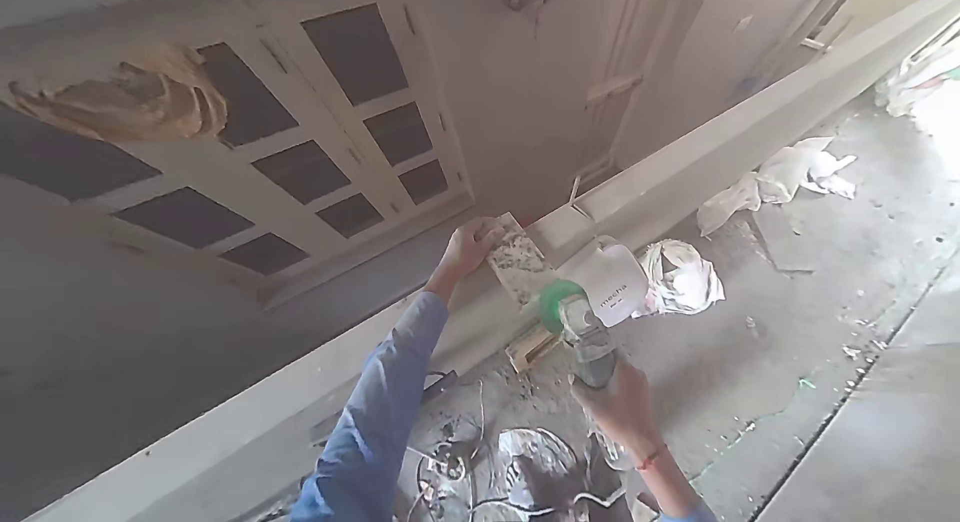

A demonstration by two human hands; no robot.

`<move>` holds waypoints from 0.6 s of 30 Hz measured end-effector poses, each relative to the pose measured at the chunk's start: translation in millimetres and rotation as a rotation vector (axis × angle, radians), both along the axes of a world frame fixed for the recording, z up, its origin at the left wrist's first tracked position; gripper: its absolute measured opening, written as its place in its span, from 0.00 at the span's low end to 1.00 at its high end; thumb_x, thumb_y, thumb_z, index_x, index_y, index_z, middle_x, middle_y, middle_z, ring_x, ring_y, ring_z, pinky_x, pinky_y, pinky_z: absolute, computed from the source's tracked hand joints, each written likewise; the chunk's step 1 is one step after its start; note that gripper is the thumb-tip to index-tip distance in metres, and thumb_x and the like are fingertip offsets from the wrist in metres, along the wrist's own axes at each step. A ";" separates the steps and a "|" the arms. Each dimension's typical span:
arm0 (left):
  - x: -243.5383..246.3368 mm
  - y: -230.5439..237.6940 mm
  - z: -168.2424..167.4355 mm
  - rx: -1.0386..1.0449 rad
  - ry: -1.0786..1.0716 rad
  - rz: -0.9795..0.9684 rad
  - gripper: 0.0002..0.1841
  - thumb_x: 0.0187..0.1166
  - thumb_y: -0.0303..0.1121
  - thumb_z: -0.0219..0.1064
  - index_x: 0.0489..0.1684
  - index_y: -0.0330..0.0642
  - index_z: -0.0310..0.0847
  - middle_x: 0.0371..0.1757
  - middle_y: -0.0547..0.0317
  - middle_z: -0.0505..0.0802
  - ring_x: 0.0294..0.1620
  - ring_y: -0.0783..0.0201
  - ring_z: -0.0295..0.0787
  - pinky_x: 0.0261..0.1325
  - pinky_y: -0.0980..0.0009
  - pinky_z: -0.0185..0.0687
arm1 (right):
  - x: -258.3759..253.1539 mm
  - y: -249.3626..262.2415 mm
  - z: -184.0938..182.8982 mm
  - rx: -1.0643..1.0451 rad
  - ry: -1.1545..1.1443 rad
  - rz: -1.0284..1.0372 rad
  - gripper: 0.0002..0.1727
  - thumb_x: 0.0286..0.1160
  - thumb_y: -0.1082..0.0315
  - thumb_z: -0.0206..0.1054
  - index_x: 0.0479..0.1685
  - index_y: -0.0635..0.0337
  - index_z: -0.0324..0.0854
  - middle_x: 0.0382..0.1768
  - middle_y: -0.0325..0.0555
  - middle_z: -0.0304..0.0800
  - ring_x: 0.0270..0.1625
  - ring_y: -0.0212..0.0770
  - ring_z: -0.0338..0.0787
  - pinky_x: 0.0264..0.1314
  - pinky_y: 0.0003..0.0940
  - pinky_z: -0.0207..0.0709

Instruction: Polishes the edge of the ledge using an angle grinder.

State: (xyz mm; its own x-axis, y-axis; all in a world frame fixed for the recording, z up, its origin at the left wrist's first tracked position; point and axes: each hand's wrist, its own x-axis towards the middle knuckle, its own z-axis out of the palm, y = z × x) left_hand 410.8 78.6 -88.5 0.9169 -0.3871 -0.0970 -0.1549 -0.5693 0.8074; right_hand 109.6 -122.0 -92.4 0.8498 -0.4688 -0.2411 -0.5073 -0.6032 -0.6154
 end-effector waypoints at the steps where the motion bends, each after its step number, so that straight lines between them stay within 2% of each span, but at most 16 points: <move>1: 0.9 0.2 0.4 0.007 0.010 -0.003 0.22 0.85 0.51 0.65 0.67 0.47 0.83 0.49 0.48 0.94 0.45 0.54 0.93 0.56 0.48 0.88 | -1.1 1.0 1.3 -0.008 0.018 0.029 0.35 0.40 0.38 0.79 0.50 0.51 0.85 0.28 0.37 0.91 0.32 0.41 0.93 0.34 0.53 0.84; 4: 1.4 -1.4 5.7 0.015 0.040 0.003 0.22 0.85 0.49 0.65 0.71 0.47 0.82 0.55 0.46 0.93 0.54 0.53 0.92 0.64 0.48 0.85 | -1.9 7.3 7.3 -0.028 0.078 0.089 0.38 0.41 0.36 0.79 0.55 0.50 0.84 0.32 0.39 0.93 0.37 0.43 0.94 0.38 0.54 0.86; 8: 1.5 -0.5 7.0 0.006 0.048 0.001 0.22 0.85 0.48 0.65 0.72 0.47 0.82 0.58 0.47 0.93 0.58 0.54 0.92 0.68 0.48 0.83 | 3.6 3.8 15.7 0.008 0.096 0.053 0.38 0.43 0.39 0.80 0.57 0.51 0.83 0.34 0.41 0.93 0.39 0.46 0.94 0.39 0.56 0.85; 13: 2.0 2.6 6.2 -0.039 0.060 -0.022 0.20 0.87 0.45 0.64 0.72 0.47 0.82 0.59 0.47 0.93 0.58 0.55 0.91 0.67 0.49 0.83 | 9.7 -13.6 20.6 0.026 0.092 -0.033 0.35 0.44 0.41 0.81 0.52 0.53 0.84 0.33 0.42 0.92 0.37 0.46 0.93 0.40 0.55 0.84; 16: 3.4 3.7 7.0 -0.025 0.093 -0.017 0.22 0.87 0.46 0.64 0.73 0.47 0.81 0.61 0.47 0.92 0.60 0.54 0.91 0.69 0.49 0.83 | 8.2 -9.4 28.9 0.014 0.144 0.029 0.35 0.44 0.39 0.80 0.53 0.51 0.84 0.33 0.41 0.92 0.38 0.45 0.93 0.40 0.54 0.84; 18: 3.5 4.6 10.5 -0.019 0.112 -0.003 0.20 0.87 0.43 0.63 0.70 0.43 0.82 0.58 0.44 0.92 0.58 0.53 0.91 0.68 0.49 0.82 | 6.5 -1.4 34.2 0.011 0.200 0.090 0.38 0.45 0.37 0.80 0.57 0.51 0.82 0.36 0.42 0.92 0.41 0.46 0.93 0.43 0.54 0.85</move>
